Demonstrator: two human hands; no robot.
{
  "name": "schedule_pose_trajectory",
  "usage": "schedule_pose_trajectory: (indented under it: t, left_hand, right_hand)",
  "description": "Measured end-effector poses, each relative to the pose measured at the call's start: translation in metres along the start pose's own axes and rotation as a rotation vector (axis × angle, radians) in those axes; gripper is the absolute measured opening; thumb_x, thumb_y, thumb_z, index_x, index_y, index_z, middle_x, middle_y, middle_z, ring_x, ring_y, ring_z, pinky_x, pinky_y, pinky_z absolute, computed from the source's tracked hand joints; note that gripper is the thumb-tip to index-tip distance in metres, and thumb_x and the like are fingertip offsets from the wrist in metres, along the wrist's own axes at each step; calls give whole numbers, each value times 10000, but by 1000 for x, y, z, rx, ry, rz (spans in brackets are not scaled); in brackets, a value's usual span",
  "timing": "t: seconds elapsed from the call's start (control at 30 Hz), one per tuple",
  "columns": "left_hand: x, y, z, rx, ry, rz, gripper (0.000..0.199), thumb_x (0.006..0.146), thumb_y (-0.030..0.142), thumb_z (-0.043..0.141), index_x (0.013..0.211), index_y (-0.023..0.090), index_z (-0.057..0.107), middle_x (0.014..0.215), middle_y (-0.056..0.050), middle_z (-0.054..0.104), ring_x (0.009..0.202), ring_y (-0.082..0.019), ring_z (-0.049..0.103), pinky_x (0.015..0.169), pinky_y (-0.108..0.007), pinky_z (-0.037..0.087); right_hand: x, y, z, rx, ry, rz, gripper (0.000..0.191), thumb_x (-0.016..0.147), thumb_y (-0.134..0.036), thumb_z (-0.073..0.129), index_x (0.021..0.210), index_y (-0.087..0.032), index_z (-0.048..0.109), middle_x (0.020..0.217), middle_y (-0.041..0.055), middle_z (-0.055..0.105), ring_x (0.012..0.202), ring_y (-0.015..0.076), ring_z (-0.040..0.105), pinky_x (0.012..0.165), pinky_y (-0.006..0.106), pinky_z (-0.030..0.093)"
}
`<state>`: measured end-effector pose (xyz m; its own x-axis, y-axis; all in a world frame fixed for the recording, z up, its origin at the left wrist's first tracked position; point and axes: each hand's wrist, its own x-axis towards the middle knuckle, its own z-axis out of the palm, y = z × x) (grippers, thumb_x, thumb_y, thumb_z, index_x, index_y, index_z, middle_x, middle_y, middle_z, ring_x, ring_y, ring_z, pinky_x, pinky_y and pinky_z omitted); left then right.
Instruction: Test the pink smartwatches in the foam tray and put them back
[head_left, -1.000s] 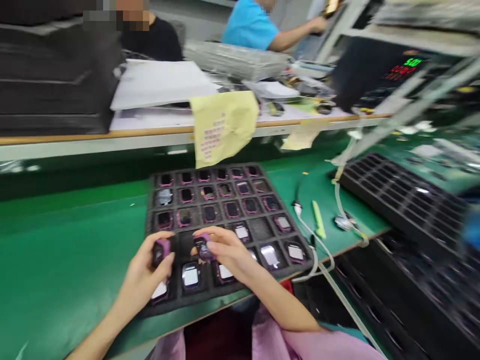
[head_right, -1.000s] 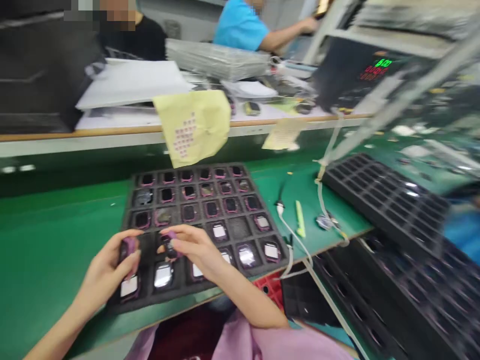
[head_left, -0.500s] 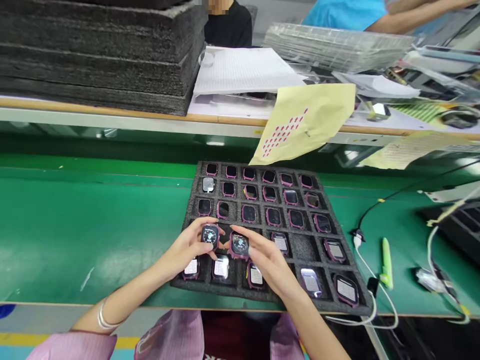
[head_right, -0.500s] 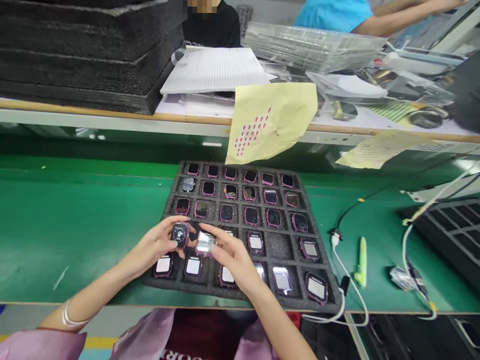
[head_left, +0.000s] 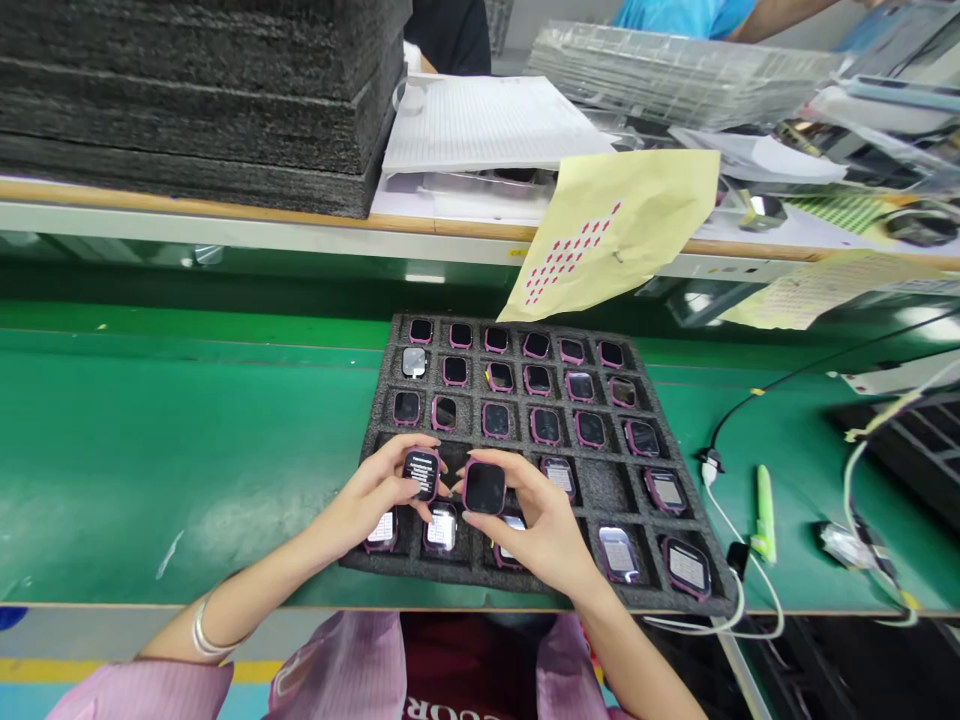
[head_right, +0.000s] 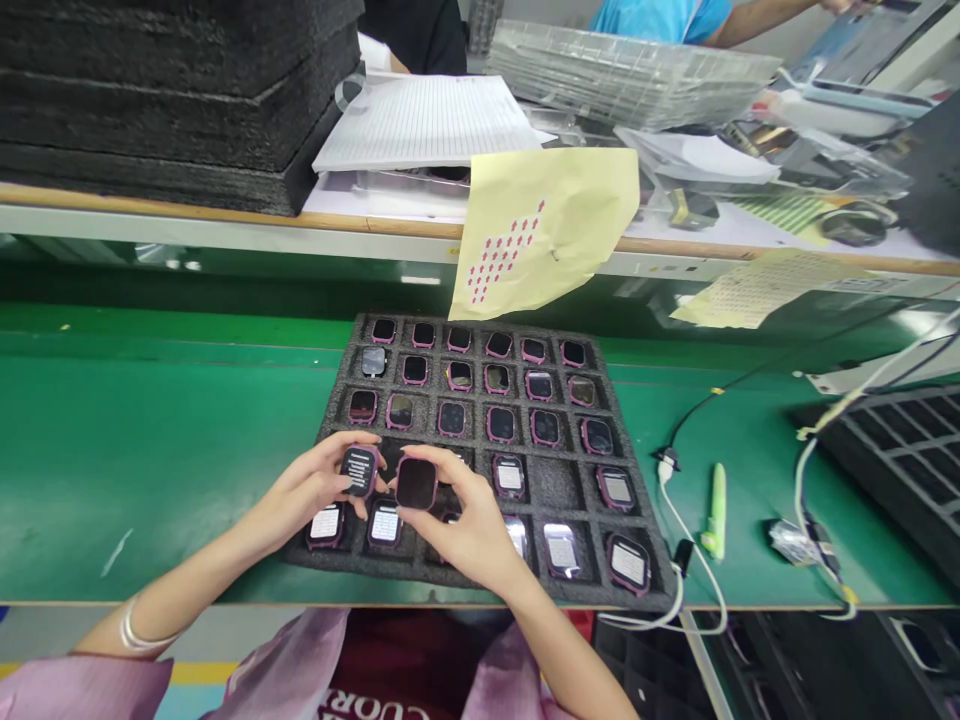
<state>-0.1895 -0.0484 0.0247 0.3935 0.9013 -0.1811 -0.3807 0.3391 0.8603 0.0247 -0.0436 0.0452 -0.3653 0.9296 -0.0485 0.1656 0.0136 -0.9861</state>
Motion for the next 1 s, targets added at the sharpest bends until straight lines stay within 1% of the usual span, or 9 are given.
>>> schedule_pose_trajectory:
  t: [0.1,0.27,0.43,0.53,0.63,0.73,0.8,0.9,1.0]
  left_hand:
    - [0,1,2,-44,-7,-12,355,828,151,516,1177,213,542,1122,-89,586,965,-238,618,685,-336,575]
    - [1,5,7,52,40,-1,289,868,226,551,1154,191,543,1076,-88,593,921,-211,622,668,-322,595]
    - [3,8,12,125,82,12,266,864,256,599,1110,174,542,1010,-76,606,858,-182,644,590,-247,586]
    - [4,9,11,128,90,14,279,854,279,615,1101,169,548,1007,-84,615,857,-198,655,588,-259,588]
    - [3,9,8,102,67,21,304,861,314,596,1125,169,551,1033,-106,624,883,-234,662,619,-305,594]
    - [3,7,6,79,34,55,346,858,300,590,1179,186,528,1074,-117,614,917,-253,654,646,-334,594]
    - [3,5,5,97,18,87,459,816,233,643,1244,223,479,1114,-107,591,948,-245,641,692,-337,590]
    - [3,3,2,197,6,102,615,766,135,678,1300,282,411,1177,-84,548,1023,-234,620,796,-346,568]
    - [5,5,-7,425,52,102,504,807,163,627,1267,264,449,1182,-79,556,1050,-230,615,856,-368,546]
  right_hand:
    - [1,0,0,146,-42,54,485,773,-166,721,1216,-235,535,961,51,701,907,222,675,893,403,503]
    - [2,3,-2,345,-142,97,589,795,-205,715,1321,-241,452,1110,90,676,996,238,669,952,432,485]
    - [0,3,-2,387,-101,122,526,839,-280,668,1330,-238,485,1169,114,671,1050,270,650,981,472,457]
    - [0,3,-1,425,-85,156,518,885,-326,601,1376,-256,453,1183,106,670,1088,276,633,1013,484,419]
    - [0,3,-3,432,-90,180,521,915,-350,556,1410,-274,414,1193,93,667,1135,268,606,1040,473,382]
    - [0,3,-4,459,-110,201,530,906,-347,577,1407,-273,419,1140,85,691,1043,250,652,1028,458,392]
    - [1,3,-4,517,-105,215,519,884,-341,612,1374,-257,464,1100,88,705,963,244,678,993,458,421]
    - [2,4,-4,617,-89,227,463,839,-334,669,1276,-235,556,1063,105,713,922,252,683,909,454,475]
    - [2,6,-5,683,-110,218,427,812,-335,702,1212,-238,588,1040,113,716,923,249,676,848,430,497]
